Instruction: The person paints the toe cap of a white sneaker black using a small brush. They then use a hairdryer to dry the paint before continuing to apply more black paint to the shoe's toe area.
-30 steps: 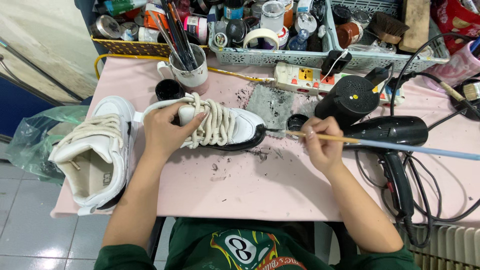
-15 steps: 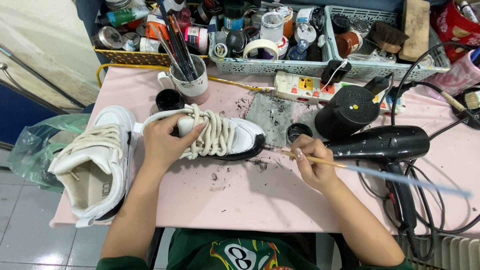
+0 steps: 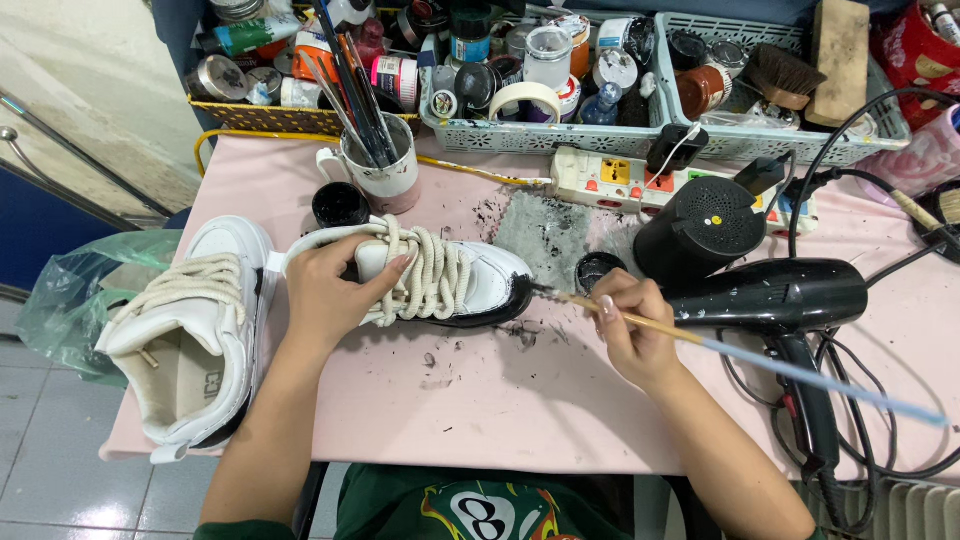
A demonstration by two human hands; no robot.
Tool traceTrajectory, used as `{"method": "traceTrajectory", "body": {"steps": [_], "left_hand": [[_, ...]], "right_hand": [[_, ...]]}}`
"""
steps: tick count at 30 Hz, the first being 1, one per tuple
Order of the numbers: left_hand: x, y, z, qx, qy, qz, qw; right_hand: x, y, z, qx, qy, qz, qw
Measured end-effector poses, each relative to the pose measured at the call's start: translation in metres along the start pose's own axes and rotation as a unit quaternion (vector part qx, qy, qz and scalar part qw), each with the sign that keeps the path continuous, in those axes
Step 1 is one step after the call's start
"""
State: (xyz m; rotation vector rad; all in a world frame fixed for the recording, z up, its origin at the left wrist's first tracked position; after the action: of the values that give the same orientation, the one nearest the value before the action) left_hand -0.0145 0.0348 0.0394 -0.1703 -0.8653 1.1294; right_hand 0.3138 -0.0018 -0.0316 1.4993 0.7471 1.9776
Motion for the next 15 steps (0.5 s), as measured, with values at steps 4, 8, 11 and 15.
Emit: {"method": "traceTrajectory", "body": {"steps": [4, 8, 11, 15], "left_hand": [[-0.001, -0.002, 0.001, 0.011, -0.008, -0.020, 1.000], [-0.002, 0.000, 0.000, 0.006, -0.006, -0.013, 1.000], [-0.002, -0.002, 0.000, 0.014, -0.011, -0.023, 1.000], [-0.003, -0.002, 0.000, -0.002, -0.005, -0.009, 1.000]], "right_hand": [[0.002, 0.002, -0.005, -0.014, 0.028, -0.006, 0.999], [0.003, 0.004, -0.007, -0.016, 0.029, 0.000, 0.999], [0.002, 0.004, -0.006, -0.001, 0.027, -0.004, 1.000], [0.002, 0.012, -0.008, -0.046, 0.033, 0.045, 0.997]]}}
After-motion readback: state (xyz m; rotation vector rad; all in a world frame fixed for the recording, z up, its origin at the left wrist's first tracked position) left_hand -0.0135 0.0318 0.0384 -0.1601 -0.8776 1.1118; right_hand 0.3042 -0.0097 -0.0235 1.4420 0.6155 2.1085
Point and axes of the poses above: each hand's wrist, its own x-axis towards the middle knuckle, its own z-axis out of the back of the hand, y = z × x, the point moved 9 cm from there along x, towards the middle knuckle, and after that the axes turned 4 degrees about y, right-handed, at the moved point
